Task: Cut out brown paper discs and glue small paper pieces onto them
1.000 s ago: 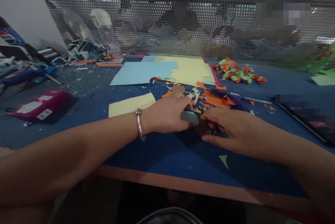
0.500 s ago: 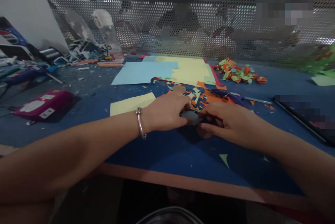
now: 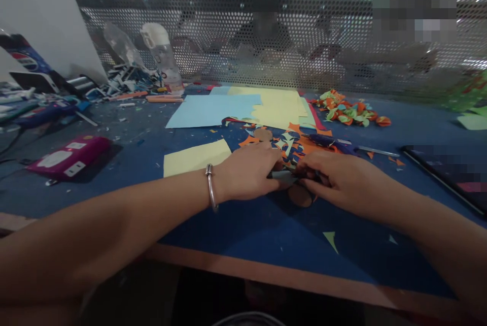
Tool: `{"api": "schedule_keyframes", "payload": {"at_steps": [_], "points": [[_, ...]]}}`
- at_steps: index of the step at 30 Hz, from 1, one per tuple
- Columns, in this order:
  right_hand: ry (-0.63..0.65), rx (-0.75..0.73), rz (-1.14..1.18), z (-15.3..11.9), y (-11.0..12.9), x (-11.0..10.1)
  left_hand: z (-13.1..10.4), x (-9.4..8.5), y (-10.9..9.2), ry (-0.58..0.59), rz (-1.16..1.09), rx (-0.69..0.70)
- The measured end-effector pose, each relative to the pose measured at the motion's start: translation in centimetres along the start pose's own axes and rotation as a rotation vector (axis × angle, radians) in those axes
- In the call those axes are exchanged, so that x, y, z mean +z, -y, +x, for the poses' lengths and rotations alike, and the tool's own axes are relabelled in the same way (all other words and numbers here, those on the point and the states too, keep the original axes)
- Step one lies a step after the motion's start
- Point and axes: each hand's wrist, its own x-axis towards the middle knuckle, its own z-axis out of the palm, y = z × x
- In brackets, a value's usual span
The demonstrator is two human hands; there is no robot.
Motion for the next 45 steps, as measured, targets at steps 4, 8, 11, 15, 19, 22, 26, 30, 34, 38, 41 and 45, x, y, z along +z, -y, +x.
{"api": "schedule_keyframes", "payload": {"at_steps": [4,8,11,15,19,22,26,30,34,38,41,45], "points": [[-0.047,-0.018,-0.031,-0.2,-0.1,0.1,0.0,0.0,0.0,-0.047,-0.1,0.003],[-0.132,-0.035,0.031,-0.2,0.0,0.1,0.4,-0.3,0.7,-0.201,-0.43,-0.027],[-0.265,-0.057,0.168,-0.2,0.3,0.1,0.8,-0.3,1.0,-0.24,-0.811,-0.114],[-0.399,-0.029,0.339,-0.2,0.6,0.2,1.0,-0.2,0.6,-0.154,-1.186,-0.231],[-0.435,-0.029,0.421,-0.3,0.8,0.2,0.5,-0.4,0.0,-0.106,-1.102,-0.196],[-0.434,-0.063,0.402,-0.4,0.8,0.2,0.1,-0.7,-0.4,-0.081,-0.953,-0.151],[-0.506,-0.107,0.382,-0.4,1.0,0.4,-0.1,-0.8,-0.6,-0.093,-0.842,-0.113],[-0.635,-0.161,0.26,-0.4,1.0,0.7,0.1,-0.5,-0.3,-0.128,-1.054,-0.162],[-0.617,-0.244,0.187,-0.5,0.9,0.8,0.3,-0.4,0.0,-0.119,-1.326,-0.28],[-0.605,-0.316,0.175,-0.4,0.9,0.7,0.3,-0.3,-0.2,-0.059,-1.482,-0.287],[-0.637,-0.32,0.209,-0.3,1.0,0.6,0.2,-0.2,-0.6,0.014,-1.479,-0.27],[-0.678,-0.238,0.25,-0.2,1.1,0.5,-0.2,-0.2,-1.1,0.048,-1.403,-0.271]]}}
